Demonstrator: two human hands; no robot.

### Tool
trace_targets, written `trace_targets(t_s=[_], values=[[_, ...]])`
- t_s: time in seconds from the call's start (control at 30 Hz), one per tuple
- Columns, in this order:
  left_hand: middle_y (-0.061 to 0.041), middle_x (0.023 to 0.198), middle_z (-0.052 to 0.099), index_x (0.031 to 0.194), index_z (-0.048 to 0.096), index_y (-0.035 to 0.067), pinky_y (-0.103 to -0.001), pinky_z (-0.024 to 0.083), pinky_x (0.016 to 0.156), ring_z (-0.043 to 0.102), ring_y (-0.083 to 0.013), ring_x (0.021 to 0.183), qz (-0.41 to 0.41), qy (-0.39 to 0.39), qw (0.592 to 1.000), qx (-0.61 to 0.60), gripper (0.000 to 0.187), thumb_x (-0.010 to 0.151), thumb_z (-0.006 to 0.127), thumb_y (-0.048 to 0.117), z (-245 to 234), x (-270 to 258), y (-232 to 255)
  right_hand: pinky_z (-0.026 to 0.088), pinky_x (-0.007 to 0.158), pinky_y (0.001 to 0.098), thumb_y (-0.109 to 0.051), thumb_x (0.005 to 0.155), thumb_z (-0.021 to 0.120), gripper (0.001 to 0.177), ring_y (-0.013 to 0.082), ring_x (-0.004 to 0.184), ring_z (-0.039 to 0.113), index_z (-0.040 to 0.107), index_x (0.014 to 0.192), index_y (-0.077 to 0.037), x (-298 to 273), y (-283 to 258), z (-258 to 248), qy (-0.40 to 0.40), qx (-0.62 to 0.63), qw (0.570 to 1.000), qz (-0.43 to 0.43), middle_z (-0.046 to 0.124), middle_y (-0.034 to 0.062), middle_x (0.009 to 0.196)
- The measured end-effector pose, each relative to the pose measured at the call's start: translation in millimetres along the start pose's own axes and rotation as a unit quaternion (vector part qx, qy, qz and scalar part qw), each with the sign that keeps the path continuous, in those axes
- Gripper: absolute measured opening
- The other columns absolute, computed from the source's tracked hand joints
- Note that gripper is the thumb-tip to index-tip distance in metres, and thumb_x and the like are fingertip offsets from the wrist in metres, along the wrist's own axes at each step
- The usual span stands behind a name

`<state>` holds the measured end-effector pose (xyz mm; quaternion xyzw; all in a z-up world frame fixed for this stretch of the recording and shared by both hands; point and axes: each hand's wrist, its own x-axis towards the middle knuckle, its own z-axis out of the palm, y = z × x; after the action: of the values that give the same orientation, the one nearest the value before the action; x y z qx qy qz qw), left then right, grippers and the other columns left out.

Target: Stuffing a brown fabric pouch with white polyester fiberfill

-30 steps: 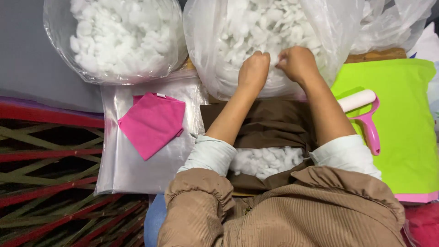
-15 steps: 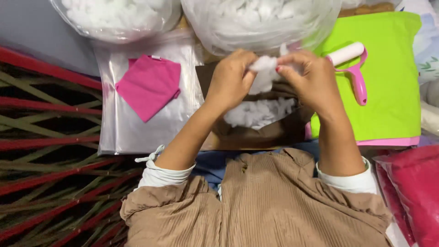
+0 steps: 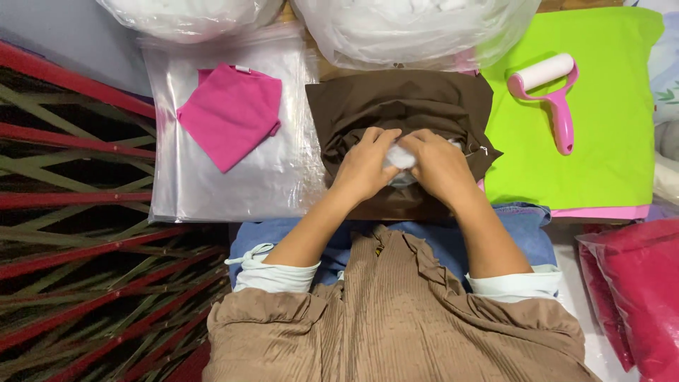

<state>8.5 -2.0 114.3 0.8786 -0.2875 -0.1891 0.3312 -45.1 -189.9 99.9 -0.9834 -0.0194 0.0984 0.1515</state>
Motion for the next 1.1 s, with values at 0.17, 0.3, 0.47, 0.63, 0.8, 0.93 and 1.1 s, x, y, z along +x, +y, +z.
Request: trace_targets(t_s=[0.17, 0.3, 0.47, 0.63, 0.8, 0.93, 1.1], values=[[-0.009, 0.099, 0.065, 0.114, 0.067, 0.014, -0.045, 0.057, 0.087, 0.071, -0.0347, 0.098, 0.016, 0.024, 1.000, 0.006, 0.028, 0.087, 0.070, 0.009, 1.4, 24.5, -11.7, 0.056, 0.084, 0.0478, -0.017, 0.087, 0.070, 0.022, 0.0359, 0.097, 0.071, 0.071, 0.109, -0.022, 6.2, 4.0, -23.3, 0.051, 0.065, 0.997, 0.007, 0.070, 0.0072, 0.099], [-0.009, 0.087, 0.068, 0.099, 0.069, 0.013, -0.044, 0.057, 0.078, 0.071, -0.0328, 0.087, 0.037, 0.103, 0.994, -0.019, 0.009, 0.090, 0.069, 0.014, -14.9, 18.9, -6.0, 0.054, 0.084, 0.0550, -0.019, 0.090, 0.071, 0.019, 0.0437, 0.098, 0.069, 0.070, 0.109, -0.018, -6.5, -0.9, -56.2, 0.059, 0.180, 0.981, 0.039, 0.072, 0.0154, 0.097], [-0.014, 0.111, 0.063, 0.124, 0.061, 0.013, -0.047, 0.055, 0.089, 0.067, -0.0370, 0.106, 0.033, 0.130, 0.986, -0.103, 0.044, 0.087, 0.077, 0.031, -26.3, 5.1, 5.8, 0.054, 0.076, 0.0419, -0.021, 0.088, 0.078, 0.019, 0.0281, 0.090, 0.066, 0.071, 0.105, -0.019, -2.7, -1.1, -49.9, 0.060, 0.359, 0.925, 0.104, 0.070, 0.0065, 0.088], [-0.017, 0.117, 0.062, 0.130, 0.062, 0.010, -0.048, 0.053, 0.096, 0.064, -0.0420, 0.114, 0.001, 0.074, 0.978, -0.194, 0.047, 0.087, 0.077, 0.018, -19.8, -0.8, 1.9, 0.058, 0.071, 0.0257, -0.018, 0.092, 0.078, 0.014, 0.0059, 0.083, 0.059, 0.072, 0.104, -0.018, 0.4, 5.1, -28.0, 0.079, 0.520, 0.843, 0.109, 0.063, -0.0101, 0.087], [-0.019, 0.112, 0.069, 0.129, 0.066, 0.015, -0.049, 0.053, 0.093, 0.067, -0.0404, 0.110, 0.001, 0.120, 0.967, -0.223, 0.044, 0.086, 0.073, 0.008, -32.5, -7.6, -7.2, 0.063, 0.076, 0.0302, -0.015, 0.094, 0.077, 0.016, 0.0111, 0.086, 0.067, 0.070, 0.107, -0.009, -10.0, 5.8, -49.5, 0.099, 0.566, 0.811, 0.106, 0.071, 0.0007, 0.091], [-0.021, 0.130, 0.063, 0.142, 0.055, 0.018, -0.052, 0.047, 0.106, 0.059, -0.0420, 0.127, 0.002, 0.096, 0.974, -0.208, 0.060, 0.086, 0.068, 0.003, -38.1, -11.0, -13.2, 0.052, 0.095, 0.0578, -0.012, 0.078, 0.085, 0.066, 0.0486, 0.122, 0.059, 0.059, 0.139, -0.008, -22.2, -2.3, -77.2, 0.061, 0.313, 0.945, 0.071, 0.065, 0.0254, 0.132], [-0.026, 0.153, 0.046, 0.157, 0.035, 0.019, -0.059, 0.033, 0.118, 0.041, -0.0466, 0.144, -0.008, 0.024, 0.969, -0.246, 0.075, 0.089, 0.058, -0.002, -36.0, -17.4, 0.8, 0.037, 0.115, 0.0534, -0.021, 0.079, 0.086, 0.076, 0.0444, 0.139, 0.047, 0.054, 0.147, -0.008, -27.5, -24.8, -76.0, 0.116, 0.285, 0.941, -0.137, 0.053, 0.0211, 0.142]])
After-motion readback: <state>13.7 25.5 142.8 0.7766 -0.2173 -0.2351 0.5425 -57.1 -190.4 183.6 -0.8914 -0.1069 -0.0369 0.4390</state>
